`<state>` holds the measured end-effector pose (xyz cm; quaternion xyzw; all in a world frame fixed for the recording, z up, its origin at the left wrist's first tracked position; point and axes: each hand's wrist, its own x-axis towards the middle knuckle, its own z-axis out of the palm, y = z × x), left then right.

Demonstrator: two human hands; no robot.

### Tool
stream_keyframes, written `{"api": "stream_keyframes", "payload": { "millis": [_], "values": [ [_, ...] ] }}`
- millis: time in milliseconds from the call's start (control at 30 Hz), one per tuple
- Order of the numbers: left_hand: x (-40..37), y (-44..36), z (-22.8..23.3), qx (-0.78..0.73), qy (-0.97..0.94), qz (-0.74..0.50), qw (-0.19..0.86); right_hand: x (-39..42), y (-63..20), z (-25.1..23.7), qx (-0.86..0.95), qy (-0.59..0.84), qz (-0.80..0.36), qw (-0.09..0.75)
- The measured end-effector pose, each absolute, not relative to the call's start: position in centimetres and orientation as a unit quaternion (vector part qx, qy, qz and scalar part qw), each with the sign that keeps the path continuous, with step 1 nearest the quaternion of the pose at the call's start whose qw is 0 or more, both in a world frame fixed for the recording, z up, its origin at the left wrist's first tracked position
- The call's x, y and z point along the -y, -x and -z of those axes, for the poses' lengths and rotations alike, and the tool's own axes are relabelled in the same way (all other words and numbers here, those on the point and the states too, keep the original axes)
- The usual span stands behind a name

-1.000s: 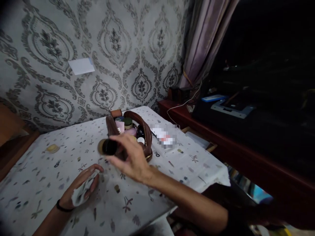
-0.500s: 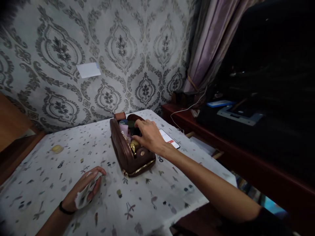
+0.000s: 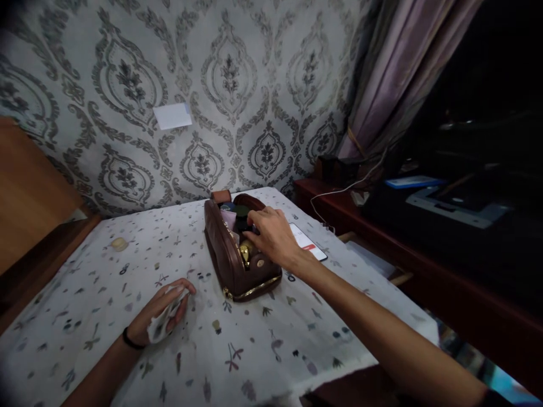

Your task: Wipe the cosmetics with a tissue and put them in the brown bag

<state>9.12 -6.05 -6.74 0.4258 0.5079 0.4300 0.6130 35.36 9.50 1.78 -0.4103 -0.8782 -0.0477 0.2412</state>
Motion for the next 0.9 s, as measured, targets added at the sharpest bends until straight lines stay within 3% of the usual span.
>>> {"api": "stream_keyframes", "payload": {
  "millis": [400, 900],
  "values": [
    [6.0, -8.8, 6.9, -0.515, -0.429, -0.439, 0.599, -9.7, -34.4, -1.8, 0.870, 0.421, 0.100, 0.235],
    [5.8, -8.5, 7.1, -0.531, -0.447, -0.441, 0.569, -9.8, -34.5, -0.3, 0.867, 0.386, 0.134, 0.284]
  ]
}}
